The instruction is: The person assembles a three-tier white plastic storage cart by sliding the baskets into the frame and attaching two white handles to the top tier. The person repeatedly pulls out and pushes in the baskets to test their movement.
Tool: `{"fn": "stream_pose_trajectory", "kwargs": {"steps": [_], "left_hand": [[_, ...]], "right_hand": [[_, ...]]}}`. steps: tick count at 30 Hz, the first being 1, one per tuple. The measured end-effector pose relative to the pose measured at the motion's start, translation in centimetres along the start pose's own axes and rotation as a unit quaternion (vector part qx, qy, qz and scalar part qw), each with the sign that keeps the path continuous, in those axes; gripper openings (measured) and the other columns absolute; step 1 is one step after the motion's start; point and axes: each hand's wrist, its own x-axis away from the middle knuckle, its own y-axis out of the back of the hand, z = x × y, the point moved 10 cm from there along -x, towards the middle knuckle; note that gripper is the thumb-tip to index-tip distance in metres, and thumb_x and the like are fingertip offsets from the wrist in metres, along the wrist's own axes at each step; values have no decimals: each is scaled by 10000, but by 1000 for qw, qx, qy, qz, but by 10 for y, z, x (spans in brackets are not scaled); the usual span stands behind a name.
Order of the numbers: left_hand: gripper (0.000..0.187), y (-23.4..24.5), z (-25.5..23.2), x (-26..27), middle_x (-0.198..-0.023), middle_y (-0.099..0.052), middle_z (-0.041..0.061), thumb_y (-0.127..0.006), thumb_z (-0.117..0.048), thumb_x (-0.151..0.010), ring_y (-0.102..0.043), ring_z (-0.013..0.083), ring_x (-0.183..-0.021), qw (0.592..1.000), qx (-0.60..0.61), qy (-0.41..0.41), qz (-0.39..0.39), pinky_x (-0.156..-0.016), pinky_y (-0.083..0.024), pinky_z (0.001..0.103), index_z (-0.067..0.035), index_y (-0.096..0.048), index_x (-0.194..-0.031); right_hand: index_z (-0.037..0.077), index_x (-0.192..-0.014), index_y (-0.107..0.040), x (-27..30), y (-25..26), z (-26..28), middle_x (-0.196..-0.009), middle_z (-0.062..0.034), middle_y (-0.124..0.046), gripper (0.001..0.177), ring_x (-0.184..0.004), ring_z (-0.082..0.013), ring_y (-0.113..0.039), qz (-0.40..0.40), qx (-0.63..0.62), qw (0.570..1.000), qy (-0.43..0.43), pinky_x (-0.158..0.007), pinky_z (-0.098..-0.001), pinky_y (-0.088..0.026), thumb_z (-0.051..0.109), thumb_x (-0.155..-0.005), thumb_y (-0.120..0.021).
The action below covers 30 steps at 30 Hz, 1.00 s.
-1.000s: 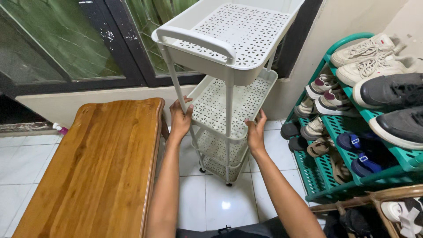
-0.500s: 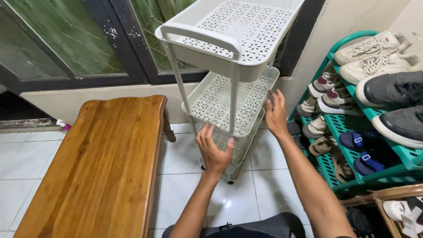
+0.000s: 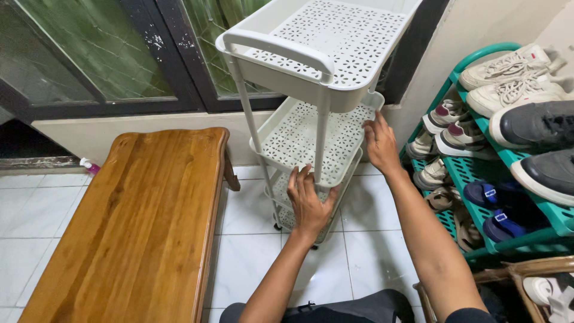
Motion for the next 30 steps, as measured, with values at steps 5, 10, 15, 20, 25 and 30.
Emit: {"fn": "stream_pose_trajectory", "kwargs": {"steps": [5,10,15,20,25,30], "left_hand": [[577,3,9,5,-1451,-497,159,-770,-353,-879,-354,404,-1428,1000,-6,-25,12,-1165,-346,520,54,-578,-1238],[599,1,26,7,-1468,-496,173,-729,-439,-911,-348,401,-1436,1000,6,-23,8,-1181,-358,516,50,-566,-1217],[640,2,48,0,-1422,-495,171,-719,-510,-870,-343,394,-1455,999,14,-40,22,-1212,-333,539,-13,-549,-1237],[783,19,70,-28,-1395,-480,181,-704,-469,-802,-362,398,-1445,996,61,-50,45,-1206,-335,543,-24,-449,-1394],[772,28,77,-58,-1344,-502,186,-776,-425,-729,-386,427,-1407,988,115,-56,91,-1191,-311,569,-45,-466,-1326],[508,21,88,-61,-1347,-546,193,-710,-264,-874,-412,437,-1444,993,99,-37,45,-1218,-336,557,-47,-518,-1292]], "right_hand": [[45,-1188,-671,15,4,7,-1602,-245,-417,364,-1238,-448,-544,-26,-23,999,-2,-1068,-491,-424,327,-1114,-453],[42,-1204,-669,26,7,15,-1606,-251,-407,369,-1259,-455,-543,-38,-12,999,-3,-1083,-489,-425,337,-1120,-464],[48,-1197,-665,35,11,27,-1618,-254,-398,327,-1303,-456,-508,-45,-4,999,-15,-1111,-491,-394,311,-1099,-497],[71,-1203,-660,55,15,55,-1626,-225,-404,311,-1381,-468,-413,-71,48,995,-45,-1170,-532,-324,313,-1044,-547],[80,-1217,-648,73,0,90,-1643,-203,-378,337,-1518,-536,-189,-77,106,990,-56,-1195,-639,-168,361,-1056,-552],[85,-1211,-641,77,-14,105,-1664,-205,-332,335,-1530,-544,-142,-70,76,993,-64,-1189,-650,-122,363,-1054,-541]]}}
